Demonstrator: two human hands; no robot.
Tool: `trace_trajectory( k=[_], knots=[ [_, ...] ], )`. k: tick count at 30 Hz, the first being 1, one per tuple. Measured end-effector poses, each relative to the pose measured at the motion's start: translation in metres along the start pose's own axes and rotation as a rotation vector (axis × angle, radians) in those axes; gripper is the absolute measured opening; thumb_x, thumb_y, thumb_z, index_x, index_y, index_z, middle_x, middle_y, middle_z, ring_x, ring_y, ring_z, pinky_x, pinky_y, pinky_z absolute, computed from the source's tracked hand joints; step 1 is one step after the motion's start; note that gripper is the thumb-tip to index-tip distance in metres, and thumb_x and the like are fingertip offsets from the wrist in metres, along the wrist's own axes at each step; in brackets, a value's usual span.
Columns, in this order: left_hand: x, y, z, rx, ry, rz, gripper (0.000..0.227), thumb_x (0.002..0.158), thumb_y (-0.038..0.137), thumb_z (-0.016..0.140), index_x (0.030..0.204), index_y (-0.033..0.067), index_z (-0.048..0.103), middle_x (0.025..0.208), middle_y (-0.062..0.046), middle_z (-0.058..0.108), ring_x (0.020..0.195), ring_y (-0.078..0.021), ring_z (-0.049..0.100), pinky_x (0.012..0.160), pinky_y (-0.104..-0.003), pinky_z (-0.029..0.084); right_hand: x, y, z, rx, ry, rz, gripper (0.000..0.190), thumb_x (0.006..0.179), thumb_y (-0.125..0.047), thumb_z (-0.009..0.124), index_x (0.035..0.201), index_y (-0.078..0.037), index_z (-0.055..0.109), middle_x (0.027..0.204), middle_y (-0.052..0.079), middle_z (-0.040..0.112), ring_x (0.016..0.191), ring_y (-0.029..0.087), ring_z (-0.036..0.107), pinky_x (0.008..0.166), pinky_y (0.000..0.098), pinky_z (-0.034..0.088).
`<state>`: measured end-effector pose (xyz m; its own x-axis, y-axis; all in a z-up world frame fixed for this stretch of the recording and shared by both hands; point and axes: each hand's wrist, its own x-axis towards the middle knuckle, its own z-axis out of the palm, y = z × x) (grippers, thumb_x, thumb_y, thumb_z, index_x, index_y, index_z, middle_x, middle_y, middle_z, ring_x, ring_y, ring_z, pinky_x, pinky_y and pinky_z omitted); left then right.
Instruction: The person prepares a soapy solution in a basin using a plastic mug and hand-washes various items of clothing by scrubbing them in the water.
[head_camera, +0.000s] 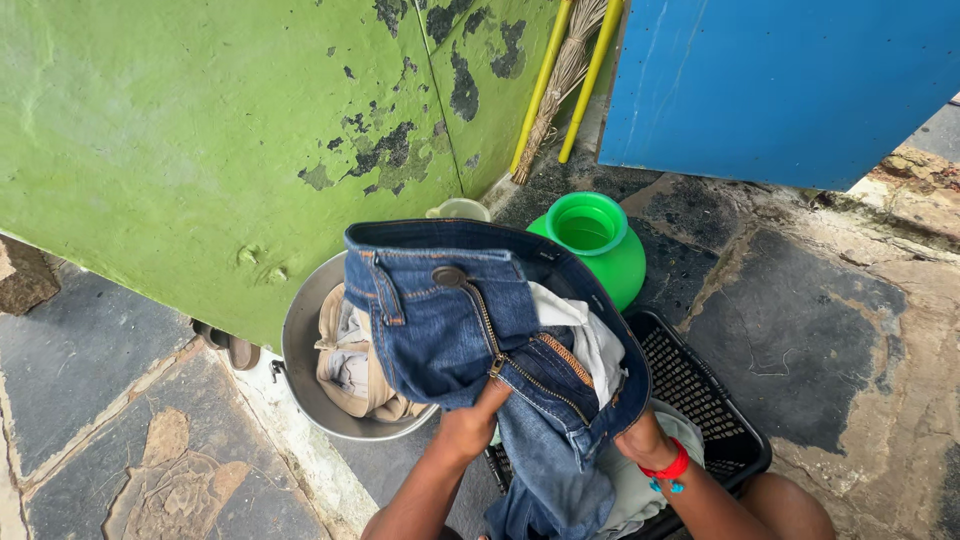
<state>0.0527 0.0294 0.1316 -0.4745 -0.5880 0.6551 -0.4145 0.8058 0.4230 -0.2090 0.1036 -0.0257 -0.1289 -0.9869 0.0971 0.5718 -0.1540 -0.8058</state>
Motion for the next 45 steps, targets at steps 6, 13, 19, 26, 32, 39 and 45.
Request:
trace_trajectory(
  k=[6,13,19,26,32,39,45],
  knots=[
    [0.049,0.021,-0.036,-0.889,-0.029,-0.6,0.033,0.092,0.016,0.071,0.121,0.0018,0.074,0.126,-0.013,0.076,0.117,-0.0245,0.07,0.103,-0.037,0.052,0.044,-0.035,0.077,0.326,-0.128,0.037,0.058,0.105,-0.035,0.048,0.146,0.005,0.046,0.148,0.019,0.055,0.135,0.03,0.055,0.115,0.0459,0.042],
    [0.091,0.067,-0.082,-0.386,-0.4,-0.726,0.055,0.075,0.031,0.088,0.122,0.0087,0.072,0.121,-0.008,0.075,0.114,-0.0229,0.067,0.102,-0.036,0.049,0.079,-0.104,0.137,0.192,-0.196,-0.109,0.062,0.106,-0.044,0.046,0.148,0.003,0.048,0.146,0.02,0.056,0.134,0.034,0.054,0.114,0.0501,0.041],
    [0.049,0.02,-0.069,-0.461,-0.163,-0.727,0.061,0.077,0.03,0.09,0.13,0.0101,0.069,0.13,-0.008,0.069,0.123,-0.0252,0.06,0.108,-0.038,0.041,0.109,-0.148,0.171,-0.09,-0.329,-0.176,0.058,0.101,-0.041,0.053,0.142,0.0,0.052,0.143,0.019,0.057,0.131,0.036,0.053,0.111,0.052,0.04],
    [0.058,-0.028,-0.119,-0.586,0.24,-0.744,0.058,0.08,0.03,0.087,0.131,0.0098,0.069,0.13,-0.009,0.069,0.123,-0.0262,0.061,0.108,-0.039,0.043,0.125,-0.173,0.222,-0.84,-0.558,-0.426,0.053,0.095,-0.037,0.061,0.134,-0.003,0.058,0.138,0.018,0.059,0.128,0.038,0.053,0.107,0.0542,0.038],
    [0.116,-0.079,-0.201,-0.512,0.535,-0.637,0.056,0.082,0.029,0.084,0.132,0.0096,0.069,0.13,-0.01,0.069,0.123,-0.0272,0.061,0.108,-0.039,0.044,0.129,-0.167,0.278,-1.37,-0.428,-0.839,0.049,0.09,-0.034,0.069,0.128,-0.005,0.062,0.135,0.017,0.061,0.125,0.041,0.052,0.104,0.0561,0.036],
    [0.143,-0.121,-0.25,-0.416,0.673,-0.593,0.053,0.085,0.029,0.082,0.133,0.0093,0.069,0.13,-0.011,0.069,0.123,-0.0282,0.062,0.109,-0.04,0.045,0.159,-0.132,0.305,-1.13,-0.237,-0.478,0.038,0.09,-0.028,0.069,0.116,0.0,0.065,0.109,0.022,0.066,0.102,0.04,0.062,0.087,0.0478,0.046],
    [0.129,-0.133,-0.248,-0.299,0.655,-0.638,0.051,0.087,0.028,0.079,0.133,0.009,0.069,0.13,-0.011,0.069,0.123,-0.0291,0.063,0.109,-0.04,0.046,0.226,-0.032,0.311,-0.579,-0.178,-0.313,0.021,0.108,-0.012,0.052,0.113,0.004,0.064,0.091,0.022,0.065,0.084,0.029,0.062,0.079,0.0397,0.047]
  ],
)
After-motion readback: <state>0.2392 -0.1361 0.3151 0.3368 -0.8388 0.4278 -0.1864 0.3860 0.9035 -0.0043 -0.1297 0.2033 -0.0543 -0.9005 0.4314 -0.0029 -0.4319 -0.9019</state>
